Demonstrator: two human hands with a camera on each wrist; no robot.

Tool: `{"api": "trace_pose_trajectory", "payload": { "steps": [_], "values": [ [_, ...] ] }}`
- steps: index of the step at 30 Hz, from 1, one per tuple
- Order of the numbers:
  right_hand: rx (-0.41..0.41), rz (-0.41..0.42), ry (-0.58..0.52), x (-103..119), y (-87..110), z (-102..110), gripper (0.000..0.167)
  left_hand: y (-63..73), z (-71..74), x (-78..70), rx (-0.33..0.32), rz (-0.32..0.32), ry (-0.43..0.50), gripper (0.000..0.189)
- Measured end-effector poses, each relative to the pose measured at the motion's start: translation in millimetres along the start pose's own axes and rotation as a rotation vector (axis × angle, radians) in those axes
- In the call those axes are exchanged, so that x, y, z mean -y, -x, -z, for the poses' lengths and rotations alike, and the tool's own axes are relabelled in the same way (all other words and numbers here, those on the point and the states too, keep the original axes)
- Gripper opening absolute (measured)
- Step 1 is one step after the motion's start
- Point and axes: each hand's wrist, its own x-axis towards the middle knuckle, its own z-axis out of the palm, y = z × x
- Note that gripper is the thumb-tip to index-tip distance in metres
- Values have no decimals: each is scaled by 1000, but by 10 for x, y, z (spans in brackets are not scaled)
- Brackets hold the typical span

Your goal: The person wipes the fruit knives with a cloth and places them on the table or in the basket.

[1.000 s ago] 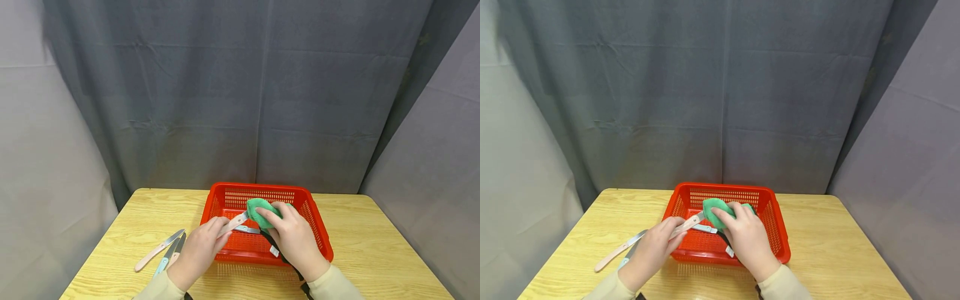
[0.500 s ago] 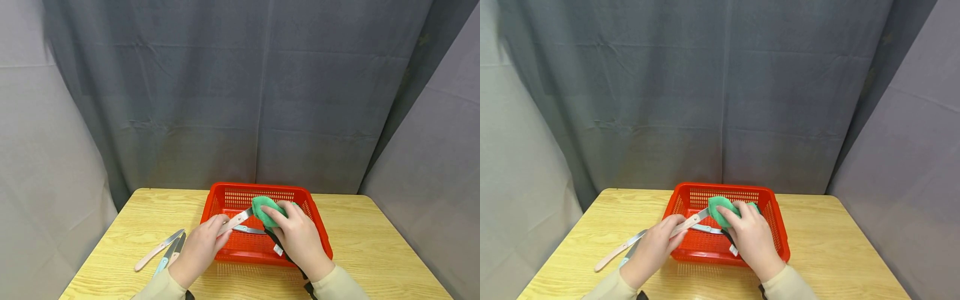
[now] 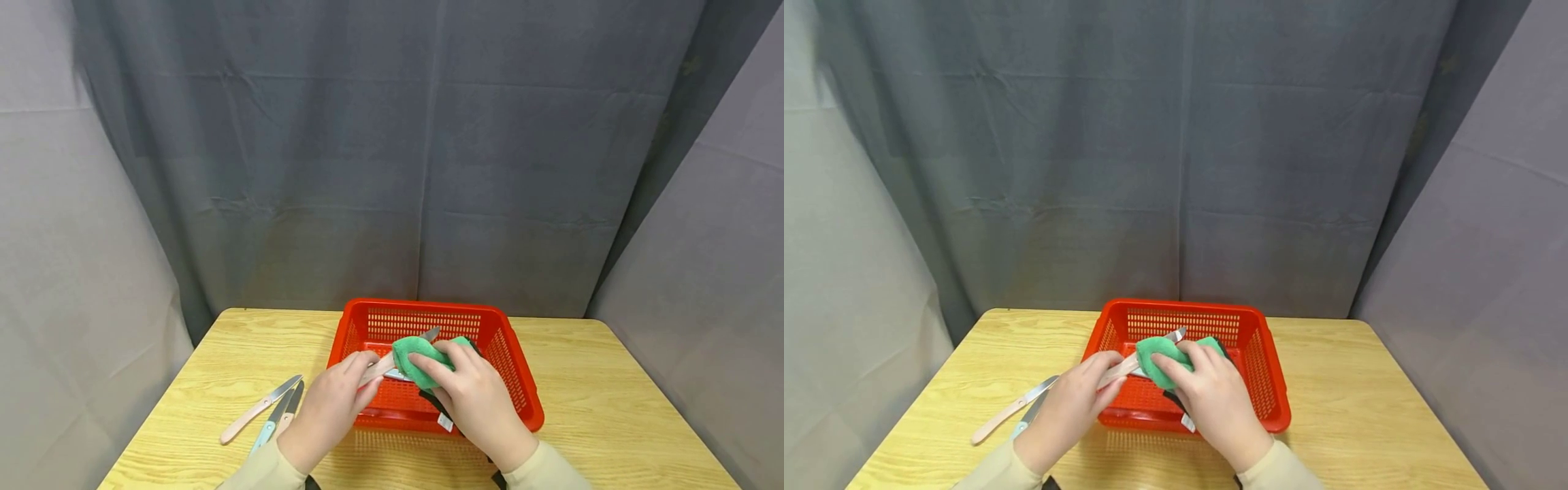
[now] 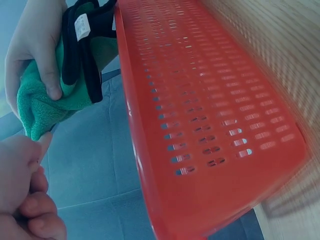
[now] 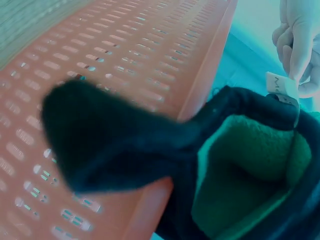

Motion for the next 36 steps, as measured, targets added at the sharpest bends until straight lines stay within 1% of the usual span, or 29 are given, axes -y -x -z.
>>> {"api": "trace_pose_trajectory", "payload": {
  "steps": [6,9,19,24,27,30,32,36],
  "values": [
    [9,-15,7,-38,1,20,69,17,24,4,-36,-33,-6,33],
    [13,-36,22,-64,-1,42,71,18,34,-1,-45,-40,-3,34],
    [6,-125,47,-191,15,109,68,18,46,-11,-59,-48,13,34],
    [-7,-141,44,-210,15,139,68,25,40,-9,-66,-32,6,34],
    [-20,-111,39,-165,14,145,69,30,48,-7,-59,-7,5,34],
    [-23,-57,30,-89,10,142,71,27,57,-10,-47,16,11,34],
    [-20,-21,25,-35,4,135,72,22,61,-13,-46,19,15,35],
    [-1,14,10,47,3,117,72,14,59,-21,-63,2,9,35]
  ]
}}
